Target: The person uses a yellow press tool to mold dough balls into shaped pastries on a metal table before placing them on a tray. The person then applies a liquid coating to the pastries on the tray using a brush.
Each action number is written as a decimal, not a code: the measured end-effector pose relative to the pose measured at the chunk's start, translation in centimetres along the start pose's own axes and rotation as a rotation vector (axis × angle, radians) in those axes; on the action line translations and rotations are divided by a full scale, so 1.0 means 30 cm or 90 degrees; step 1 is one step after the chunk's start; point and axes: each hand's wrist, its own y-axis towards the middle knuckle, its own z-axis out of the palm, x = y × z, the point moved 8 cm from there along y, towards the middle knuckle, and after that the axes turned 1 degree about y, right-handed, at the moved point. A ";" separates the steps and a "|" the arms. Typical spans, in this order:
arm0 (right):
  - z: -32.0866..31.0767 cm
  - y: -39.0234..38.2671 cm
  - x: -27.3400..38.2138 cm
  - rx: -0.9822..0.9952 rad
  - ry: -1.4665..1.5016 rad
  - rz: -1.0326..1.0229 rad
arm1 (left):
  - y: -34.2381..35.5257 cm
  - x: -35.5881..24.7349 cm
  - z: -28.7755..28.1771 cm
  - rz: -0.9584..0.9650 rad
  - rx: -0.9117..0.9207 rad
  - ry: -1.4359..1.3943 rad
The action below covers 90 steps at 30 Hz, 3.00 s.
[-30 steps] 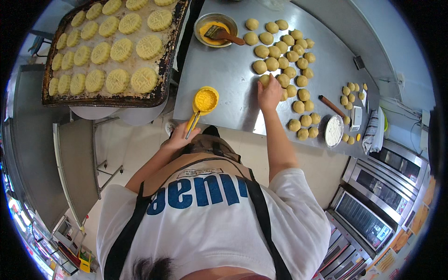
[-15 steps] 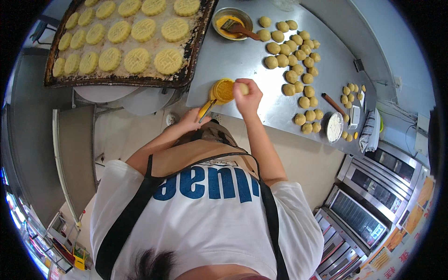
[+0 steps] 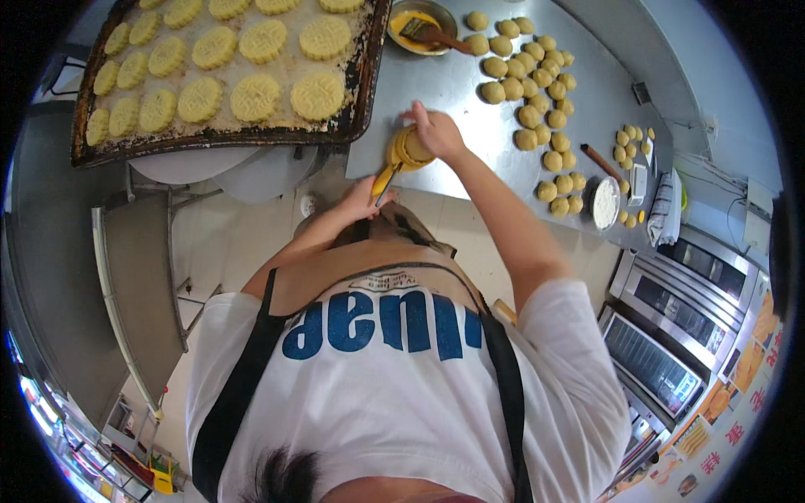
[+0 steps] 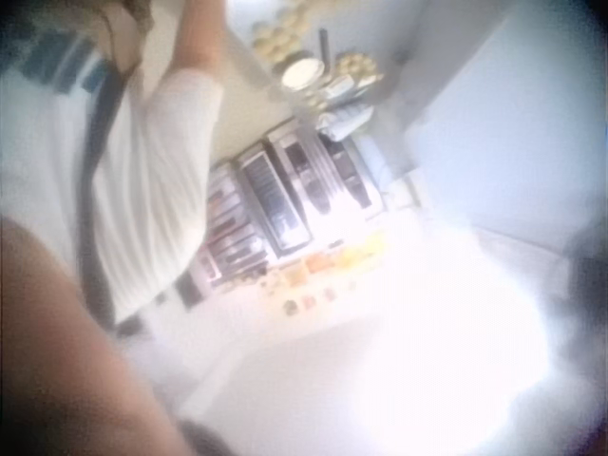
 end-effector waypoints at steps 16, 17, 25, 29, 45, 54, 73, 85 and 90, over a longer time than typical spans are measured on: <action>-0.048 -0.013 0.212 -0.209 -0.368 -0.183 | 0.038 -0.034 -0.035 0.285 -0.181 0.276; -0.049 -0.019 0.218 -0.234 -0.402 -0.195 | 0.038 -0.027 -0.013 0.242 -0.153 0.263; 0.000 0.018 0.236 -0.181 -0.355 -0.133 | 0.075 -0.002 -0.036 0.266 -0.110 0.170; 0.000 0.029 0.228 -0.244 -0.367 -0.144 | 0.032 -0.058 -0.034 0.246 -0.119 0.278; 0.073 -0.132 0.241 -0.174 -0.505 -0.300 | 0.030 0.000 -0.018 0.183 -0.107 0.229; 0.038 -0.131 0.233 -0.284 -0.363 -0.255 | -0.035 -0.023 -0.027 0.117 -0.064 0.263; 0.283 -0.446 -0.205 -0.137 0.706 0.070 | -0.057 -0.197 0.084 0.024 0.119 -0.048; -0.224 -0.167 0.809 0.048 0.702 -0.194 | -0.530 -0.489 -0.373 0.357 0.003 -0.077; -0.148 0.233 1.370 0.143 0.470 -0.181 | -0.727 -0.164 -0.641 0.228 -0.193 -0.187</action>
